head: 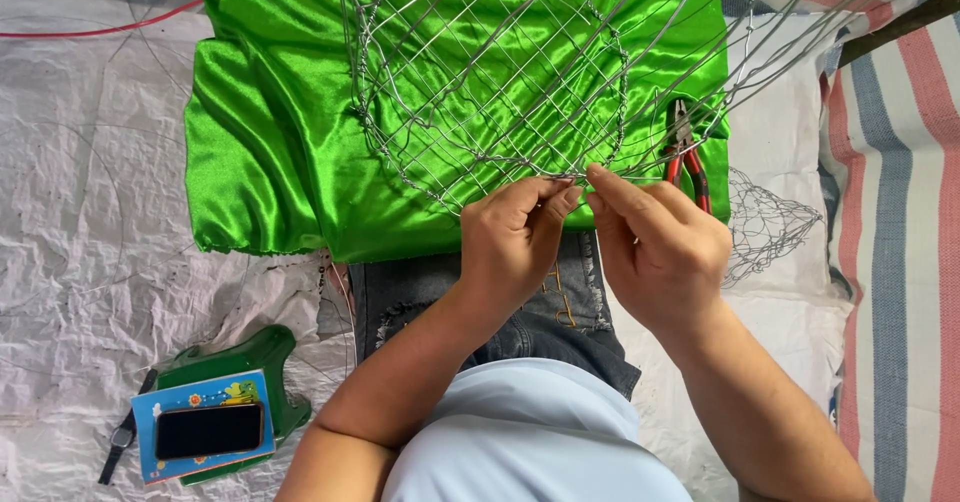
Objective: The person uses pliers to twist and secure thin metal wires around the edge of a wire mesh frame resting on a green fabric surface. They repeatedly bend, twist, and cut wire segments to attach them to the frame.
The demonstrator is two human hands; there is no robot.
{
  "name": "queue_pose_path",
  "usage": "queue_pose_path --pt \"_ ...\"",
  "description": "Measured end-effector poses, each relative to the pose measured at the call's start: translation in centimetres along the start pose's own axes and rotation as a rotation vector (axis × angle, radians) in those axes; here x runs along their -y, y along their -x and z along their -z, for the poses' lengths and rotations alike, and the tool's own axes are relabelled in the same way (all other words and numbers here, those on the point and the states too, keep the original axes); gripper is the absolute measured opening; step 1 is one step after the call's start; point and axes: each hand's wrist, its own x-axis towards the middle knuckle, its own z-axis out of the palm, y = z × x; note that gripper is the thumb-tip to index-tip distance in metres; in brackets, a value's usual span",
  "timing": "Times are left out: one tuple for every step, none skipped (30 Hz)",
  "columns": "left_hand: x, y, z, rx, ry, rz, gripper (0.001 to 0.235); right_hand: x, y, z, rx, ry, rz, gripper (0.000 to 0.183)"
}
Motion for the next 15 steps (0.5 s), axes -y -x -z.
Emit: queue_pose_path --pt "0.1 0.0 0.1 0.001 0.0 0.0 0.011 0.1 -0.3 0.0 -0.001 0.0 -0.001 0.016" --pt "0.2 0.0 0.2 0.0 0.0 0.002 0.011 0.1 -0.6 0.0 0.0 0.026 0.029 0.017" --pt "0.2 0.1 0.2 -0.002 -0.001 0.003 0.01 0.2 -0.9 0.1 0.002 0.05 0.061 0.018" --pt "0.1 -0.1 0.3 -0.004 0.0 0.002 0.01 0.3 -1.1 0.2 0.002 0.05 0.062 0.018" --pt "-0.1 -0.2 0.3 0.006 0.01 -0.001 0.01 0.4 -1.3 0.2 0.004 0.087 0.105 0.017" --pt "-0.2 -0.3 0.4 0.016 0.02 -0.004 0.01 0.5 -1.5 0.3 0.007 0.124 0.149 0.017" --pt "-0.4 -0.5 0.3 0.015 0.019 -0.002 0.01 0.5 -1.5 0.3 0.007 0.123 0.148 0.017" --pt "-0.5 -0.6 0.2 0.025 0.021 -0.007 0.009 0.4 -1.5 0.3 0.015 0.184 0.185 0.014" --pt "-0.6 -0.8 0.2 0.037 0.024 -0.01 0.007 0.3 -1.5 0.4 0.023 0.248 0.219 0.012" --pt "-0.6 -0.6 0.1 0.039 0.024 -0.009 0.007 0.2 -1.5 0.4 0.024 0.249 0.217 0.012" --pt "-0.5 -0.6 0.1 0.038 0.034 -0.008 0.007 0.0 -1.6 0.5 0.037 0.253 0.23 0.013" --pt "-0.4 -0.5 0.0 0.038 0.044 -0.007 0.007 -0.1 -1.6 0.5 0.051 0.257 0.244 0.014" --pt "-0.5 -0.6 0.0 0.038 0.045 -0.006 0.007 -0.3 -1.5 0.4 0.051 0.258 0.243 0.014" --pt "-0.5 -0.6 0.0 0.039 0.039 -0.016 0.007 -0.4 -1.4 0.3 0.04 0.179 0.191 0.015" --pt "-0.5 -0.7 0.1 0.038 0.033 -0.024 0.007 -0.5 -1.3 0.2 0.031 0.099 0.14 0.02"
